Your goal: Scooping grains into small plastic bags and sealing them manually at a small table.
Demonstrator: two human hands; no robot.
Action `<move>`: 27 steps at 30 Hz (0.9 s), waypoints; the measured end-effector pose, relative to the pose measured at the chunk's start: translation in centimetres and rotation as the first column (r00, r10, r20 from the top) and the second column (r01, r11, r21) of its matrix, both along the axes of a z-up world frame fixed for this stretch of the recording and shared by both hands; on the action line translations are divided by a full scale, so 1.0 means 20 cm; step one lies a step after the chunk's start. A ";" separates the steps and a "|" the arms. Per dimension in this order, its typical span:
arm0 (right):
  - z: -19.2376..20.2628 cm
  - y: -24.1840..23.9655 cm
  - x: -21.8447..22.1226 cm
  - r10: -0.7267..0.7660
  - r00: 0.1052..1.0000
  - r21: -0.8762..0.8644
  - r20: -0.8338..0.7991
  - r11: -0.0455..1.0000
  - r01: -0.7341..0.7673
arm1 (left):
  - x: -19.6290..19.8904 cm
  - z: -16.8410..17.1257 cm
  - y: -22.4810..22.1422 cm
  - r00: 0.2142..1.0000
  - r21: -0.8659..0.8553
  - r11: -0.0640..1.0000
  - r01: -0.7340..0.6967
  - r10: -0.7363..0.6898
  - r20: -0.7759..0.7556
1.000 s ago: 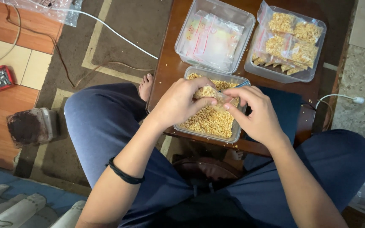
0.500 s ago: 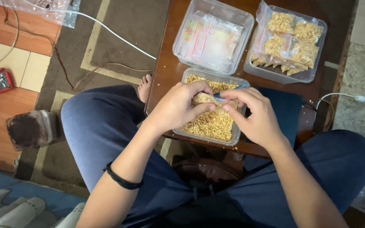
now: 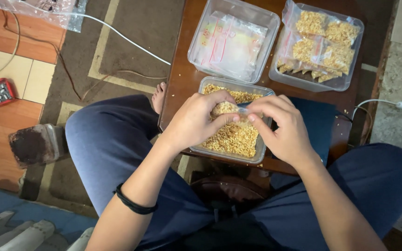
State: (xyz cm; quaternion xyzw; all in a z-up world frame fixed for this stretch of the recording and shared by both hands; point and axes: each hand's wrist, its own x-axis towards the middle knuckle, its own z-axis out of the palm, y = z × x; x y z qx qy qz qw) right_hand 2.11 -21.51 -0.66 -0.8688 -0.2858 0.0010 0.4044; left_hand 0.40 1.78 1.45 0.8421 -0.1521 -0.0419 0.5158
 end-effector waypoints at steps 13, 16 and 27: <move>0.00 -0.01 -0.01 -0.011 1.000 0.009 0.015 1.000 0.011 | -0.01 -0.01 0.00 1.000 -0.017 1.000 -0.010 0.011 0.026; 0.02 0.00 -0.01 -0.007 1.000 0.013 0.013 1.000 0.006 | -0.01 -0.01 -0.01 0.999 -0.017 1.000 -0.004 0.004 0.032; 0.05 0.04 -0.05 0.024 0.998 -0.022 0.058 0.999 -0.023 | -0.02 -0.12 -0.05 0.981 0.441 0.880 0.176 -0.194 -0.006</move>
